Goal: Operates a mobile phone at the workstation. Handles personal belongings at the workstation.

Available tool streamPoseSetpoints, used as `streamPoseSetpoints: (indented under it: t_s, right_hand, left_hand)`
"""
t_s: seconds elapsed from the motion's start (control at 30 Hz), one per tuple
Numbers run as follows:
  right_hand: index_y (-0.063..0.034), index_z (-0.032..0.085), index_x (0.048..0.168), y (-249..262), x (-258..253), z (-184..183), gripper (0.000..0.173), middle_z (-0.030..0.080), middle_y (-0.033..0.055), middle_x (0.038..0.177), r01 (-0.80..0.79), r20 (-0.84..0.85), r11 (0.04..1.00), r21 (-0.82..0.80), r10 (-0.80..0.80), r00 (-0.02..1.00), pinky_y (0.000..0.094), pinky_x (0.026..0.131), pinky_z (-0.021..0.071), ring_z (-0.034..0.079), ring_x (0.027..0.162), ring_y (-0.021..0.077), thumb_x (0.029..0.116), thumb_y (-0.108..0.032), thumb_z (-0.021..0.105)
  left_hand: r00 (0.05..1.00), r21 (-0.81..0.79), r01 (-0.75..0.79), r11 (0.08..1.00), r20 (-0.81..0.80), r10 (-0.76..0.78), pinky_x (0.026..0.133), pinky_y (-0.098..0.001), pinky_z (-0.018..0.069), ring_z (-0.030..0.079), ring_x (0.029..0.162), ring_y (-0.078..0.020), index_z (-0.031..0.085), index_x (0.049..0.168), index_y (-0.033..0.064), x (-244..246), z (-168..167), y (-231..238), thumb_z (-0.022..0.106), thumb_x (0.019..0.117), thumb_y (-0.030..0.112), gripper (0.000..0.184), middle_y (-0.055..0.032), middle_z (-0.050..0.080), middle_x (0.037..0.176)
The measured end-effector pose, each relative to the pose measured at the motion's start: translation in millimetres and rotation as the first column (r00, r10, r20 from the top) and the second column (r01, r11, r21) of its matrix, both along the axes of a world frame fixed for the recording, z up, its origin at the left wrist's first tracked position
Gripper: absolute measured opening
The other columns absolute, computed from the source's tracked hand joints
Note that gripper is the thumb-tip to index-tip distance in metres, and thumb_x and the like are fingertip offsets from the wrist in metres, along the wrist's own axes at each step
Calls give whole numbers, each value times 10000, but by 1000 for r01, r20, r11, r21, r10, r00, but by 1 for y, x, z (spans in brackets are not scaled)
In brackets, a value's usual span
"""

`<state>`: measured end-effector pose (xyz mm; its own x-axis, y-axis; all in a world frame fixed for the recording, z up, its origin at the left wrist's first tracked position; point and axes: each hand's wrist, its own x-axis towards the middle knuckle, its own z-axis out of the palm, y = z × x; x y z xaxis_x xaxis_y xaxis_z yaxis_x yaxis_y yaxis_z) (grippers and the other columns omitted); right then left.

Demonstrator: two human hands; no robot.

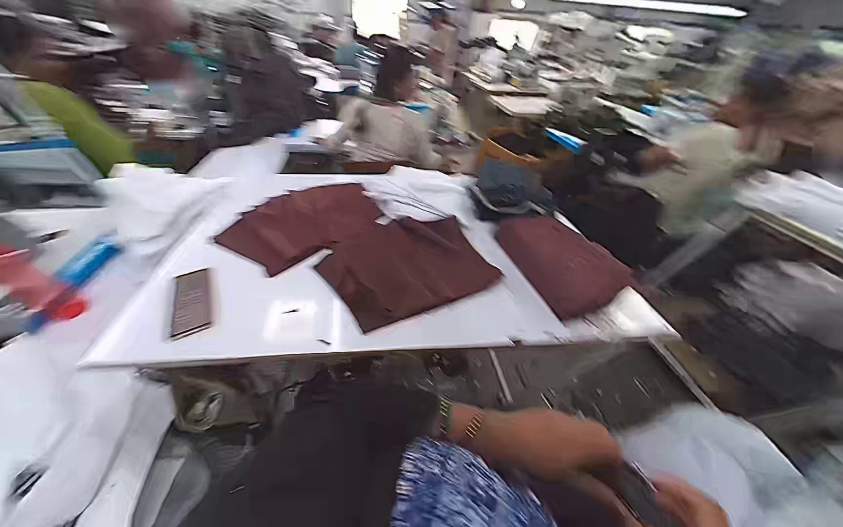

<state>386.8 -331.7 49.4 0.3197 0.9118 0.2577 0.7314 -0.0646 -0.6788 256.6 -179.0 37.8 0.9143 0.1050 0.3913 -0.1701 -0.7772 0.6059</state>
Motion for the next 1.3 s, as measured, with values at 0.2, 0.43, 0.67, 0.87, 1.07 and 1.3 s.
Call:
streamPoseSetpoints:
  t_s: [0.2, 0.43, 0.67, 0.87, 1.07, 1.3]
  right_hand:
    - [91, 558, 1209, -7, 0, -26, 485, 727, 124, 1028, 130, -220, 962, 242, -76, 972, 249, 824, 588, 709, 926, 85, 806, -105, 745]
    - [75, 520, 1205, -11, 0, -41, 453, 710, 57, 1025, 133, -412, 946, 295, 0, 911, 171, 848, 558, 677, 940, -1, 832, -68, 734]
    - [39, 613, 1076, -32, 3, -55, 291, 707, 79, 966, 185, -259, 893, 411, -80, 963, 161, 837, 535, 656, 917, 12, 799, -48, 637]
    - [-312, 683, 1155, -57, 18, -69, 431, 722, -152, 1133, 281, -503, 711, 645, 118, 856, 190, 884, 575, 678, 1027, -12, 813, -63, 760]
    - [-246, 703, 1157, -74, 32, -86, 444, 749, -83, 1076, 373, -603, 606, 702, 228, 765, 196, 853, 588, 710, 952, 24, 780, -24, 777]
    - [-214, 669, 1157, -72, 48, -103, 467, 737, -112, 1075, 469, -662, 651, 596, 69, 746, 193, 833, 579, 691, 961, 3, 742, -1, 697]
  left_hand:
    - [999, -41, -40, 998, 11, 40, 863, -443, 561, 676, 976, -349, 652, 1089, -84, 10, -16, 9, 828, 825, 232, 448, -245, 675, 1045]
    - [991, 122, -60, 991, 124, 45, 730, -362, 574, 680, 803, -270, 614, 1077, -42, 18, -29, 5, 825, 797, 349, 526, -181, 675, 929]
    - [983, -166, 100, 981, -137, -123, 984, -416, 505, 557, 1258, -292, 433, 1491, -55, 32, -18, 24, 798, 796, 434, 925, -245, 525, 1438]
    - [896, -201, 31, 979, -429, -117, 1214, -566, 267, 421, 1449, -359, 198, 1587, -67, 39, -29, 53, 911, 704, 350, 1209, -225, 469, 1536]
    - [964, -854, -12, 520, -149, -222, 905, -246, 583, 700, 1015, -47, 522, 1334, -41, 30, -71, 56, 736, 814, 33, 567, 17, 710, 1179]
    - [999, -954, 49, 294, 41, -34, 858, -254, 593, 722, 887, -26, 661, 1043, 111, 15, -103, 29, 631, 874, -93, 266, 83, 768, 949]
